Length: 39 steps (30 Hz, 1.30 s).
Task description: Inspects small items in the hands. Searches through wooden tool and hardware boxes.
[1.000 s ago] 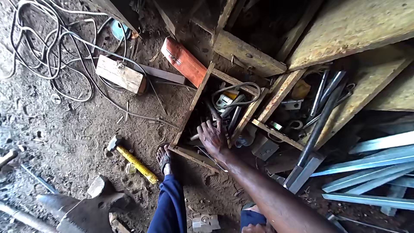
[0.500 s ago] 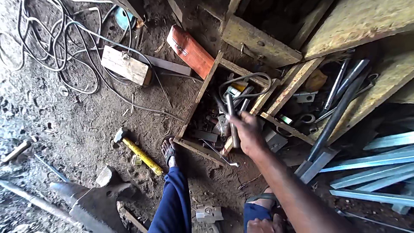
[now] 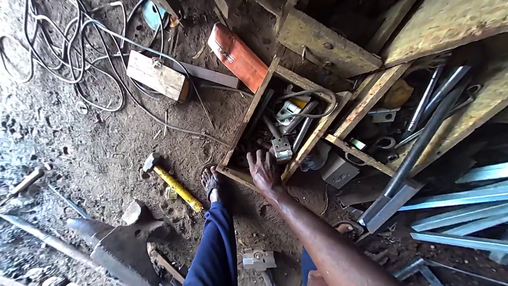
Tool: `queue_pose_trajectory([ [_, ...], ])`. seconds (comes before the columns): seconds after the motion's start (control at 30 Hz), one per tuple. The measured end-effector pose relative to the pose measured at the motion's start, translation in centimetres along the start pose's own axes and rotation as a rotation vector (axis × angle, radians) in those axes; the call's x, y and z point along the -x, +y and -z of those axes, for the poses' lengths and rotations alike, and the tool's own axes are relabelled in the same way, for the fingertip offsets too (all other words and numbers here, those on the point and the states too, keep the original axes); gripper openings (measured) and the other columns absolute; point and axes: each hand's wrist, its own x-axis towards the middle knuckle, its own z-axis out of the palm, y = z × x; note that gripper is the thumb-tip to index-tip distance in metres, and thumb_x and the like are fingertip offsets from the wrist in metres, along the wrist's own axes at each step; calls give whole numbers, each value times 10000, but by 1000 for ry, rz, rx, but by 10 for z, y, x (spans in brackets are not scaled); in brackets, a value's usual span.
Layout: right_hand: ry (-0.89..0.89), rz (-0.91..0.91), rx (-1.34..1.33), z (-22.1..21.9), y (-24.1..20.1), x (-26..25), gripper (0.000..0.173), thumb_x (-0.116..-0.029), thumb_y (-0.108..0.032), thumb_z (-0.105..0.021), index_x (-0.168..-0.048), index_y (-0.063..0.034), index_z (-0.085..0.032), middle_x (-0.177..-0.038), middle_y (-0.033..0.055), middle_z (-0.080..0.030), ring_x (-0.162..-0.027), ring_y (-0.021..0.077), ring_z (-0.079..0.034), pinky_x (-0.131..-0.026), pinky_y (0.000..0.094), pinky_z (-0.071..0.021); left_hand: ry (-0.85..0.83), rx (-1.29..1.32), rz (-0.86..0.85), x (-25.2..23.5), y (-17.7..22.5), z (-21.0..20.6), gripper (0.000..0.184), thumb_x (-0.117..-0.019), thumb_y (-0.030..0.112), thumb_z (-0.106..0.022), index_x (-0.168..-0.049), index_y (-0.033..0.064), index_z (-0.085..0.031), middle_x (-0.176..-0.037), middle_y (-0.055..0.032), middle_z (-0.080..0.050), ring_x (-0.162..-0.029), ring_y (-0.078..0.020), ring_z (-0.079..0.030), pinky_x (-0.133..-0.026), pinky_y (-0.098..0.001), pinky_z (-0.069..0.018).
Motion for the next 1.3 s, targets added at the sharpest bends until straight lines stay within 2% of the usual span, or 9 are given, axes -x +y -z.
queue_pose_trajectory([
  [0.1,19,6,19,-6,8,4,238,-984,-128,-608,-1202,-38,-644,-1204,234,-599,-1058,432,-626,-857,541,-560,21,-3,-7,1,7,5,406,-1002,283,-554,-1240,-18,-684,-1254,-228,-687,-1204,-403,-632,-1008,-589,-483],
  [0.37,-34,-351,-418,65,34,6,308,-979,-262,-651,-1175,-25,-655,-997,215,-698,-895,401,-704,-773,608,-563,-183,7,83,-8,13,26,439,-1058,318,-460,-1291,-13,-630,-1251,-243,-668,-1173,-426,-634,-958,-600,-501],
  [0.47,166,-417,-519,97,53,-3,402,-1011,-325,-630,-1309,-54,-617,-1162,234,-655,-1019,399,-669,-870,608,-541,-216,40,112,-7,16,31,421,-1068,266,-433,-1308,-30,-612,-1253,-254,-664,-1183,-434,-629,-970,-599,-494],
  [0.57,246,-300,-423,91,54,-15,309,-1006,-254,-618,-1269,-98,-668,-1220,206,-621,-1035,363,-663,-867,535,-574,-231,24,98,-5,18,31,415,-1060,269,-451,-1322,-14,-604,-1276,-235,-654,-1198,-412,-620,-967,-585,-498],
  [0.7,-262,117,-144,46,4,-26,476,-967,-108,-583,-1396,-311,-624,-1227,198,-644,-906,399,-697,-697,583,-585,-190,22,66,-3,17,25,428,-1041,307,-477,-1291,-3,-635,-1263,-221,-666,-1197,-401,-621,-978,-581,-489],
  [0.77,-417,201,-36,29,-12,-42,377,-1009,-144,-548,-1359,-265,-619,-1193,212,-662,-958,422,-691,-732,596,-565,-234,31,97,3,24,39,423,-1052,267,-470,-1336,-20,-599,-1307,-238,-639,-1241,-413,-594,-1008,-585,-471],
  [0.9,-375,260,85,16,-19,-62,234,-1027,-137,-511,-1020,-115,-744,-961,148,-731,-899,359,-710,-748,557,-551,-235,54,117,2,22,44,442,-1038,248,-498,-1414,16,-522,-1280,-232,-645,-1200,-419,-617,-970,-589,-498],
  [1.17,-315,268,213,48,3,-36,236,-1038,-109,-492,-1219,-50,-631,-980,225,-670,-826,408,-697,-665,543,-567,-98,140,137,-13,10,22,422,-1062,268,-432,-1444,106,-511,-1149,-216,-707,-1077,-423,-683,-876,-610,-548],
  [1.3,-319,222,153,49,56,6,215,-998,-146,-602,-1173,-47,-677,-1207,185,-643,-921,376,-690,-726,533,-589,-105,160,110,-9,15,34,419,-1048,273,-456,-1423,96,-518,-1148,-216,-708,-1077,-429,-681,-866,-616,-545],
])
